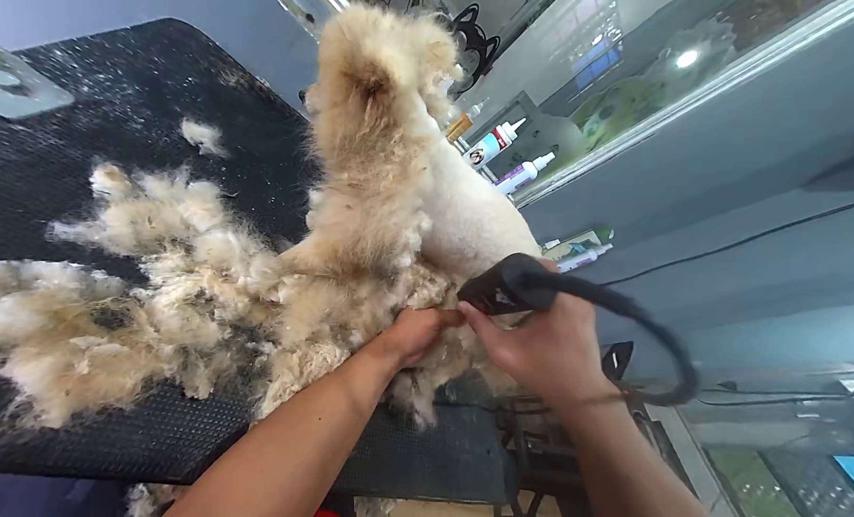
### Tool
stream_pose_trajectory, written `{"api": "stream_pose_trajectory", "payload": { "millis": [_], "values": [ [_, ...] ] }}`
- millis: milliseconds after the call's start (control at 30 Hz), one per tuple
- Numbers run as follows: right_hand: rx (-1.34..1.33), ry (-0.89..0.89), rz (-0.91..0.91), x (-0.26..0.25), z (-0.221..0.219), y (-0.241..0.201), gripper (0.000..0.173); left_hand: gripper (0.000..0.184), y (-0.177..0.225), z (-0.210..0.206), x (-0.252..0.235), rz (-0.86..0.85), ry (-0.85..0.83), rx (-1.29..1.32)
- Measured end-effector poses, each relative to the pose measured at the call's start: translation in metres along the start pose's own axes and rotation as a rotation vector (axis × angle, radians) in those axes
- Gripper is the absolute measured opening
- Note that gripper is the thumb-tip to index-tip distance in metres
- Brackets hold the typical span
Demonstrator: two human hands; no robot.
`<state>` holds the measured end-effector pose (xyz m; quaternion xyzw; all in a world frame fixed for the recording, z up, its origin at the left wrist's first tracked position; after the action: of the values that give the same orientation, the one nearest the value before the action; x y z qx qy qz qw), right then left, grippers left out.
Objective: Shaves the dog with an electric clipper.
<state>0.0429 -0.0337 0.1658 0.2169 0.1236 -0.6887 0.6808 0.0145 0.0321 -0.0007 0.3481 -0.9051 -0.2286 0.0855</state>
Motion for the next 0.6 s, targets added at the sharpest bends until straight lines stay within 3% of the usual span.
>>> {"api": "stream_pose_trajectory", "payload": {
  "millis": [100, 200, 300, 433, 600],
  "values": [
    [-0.188, 0.104, 0.093, -0.002, 0.014, 0.000, 0.051, 0.029, 0.005, -0.002, 0.003, 0.057, 0.022, -0.065],
    [-0.127, 0.201, 0.155, 0.005, 0.006, 0.003, 0.051, 0.031, -0.001, 0.000, 0.000, 0.092, 0.005, -0.073],
    [0.107, 0.126, 0.065, 0.008, -0.014, -0.003, 0.050, 0.022, -0.005, 0.000, -0.001, 0.056, 0.004, -0.052],
    [0.107, -0.085, -0.178, -0.005, -0.018, -0.005, 0.056, 0.033, -0.010, 0.002, -0.002, 0.124, 0.053, -0.024],
    [-0.256, 0.029, 0.065, -0.005, 0.015, 0.002, 0.059, 0.039, -0.008, 0.000, -0.003, 0.146, 0.003, 0.000]
  ]
}}
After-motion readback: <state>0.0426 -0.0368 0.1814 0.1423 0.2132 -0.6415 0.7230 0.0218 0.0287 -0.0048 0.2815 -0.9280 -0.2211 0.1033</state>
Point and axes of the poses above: each hand's wrist, its own x-axis away from the middle knuckle, its own z-axis out of the back of the hand, y = z × x, the point moved 2 cm from there along -x, towards the middle knuckle, and after that the axes turned 8 degrees about -z, right-handed, at the moved point
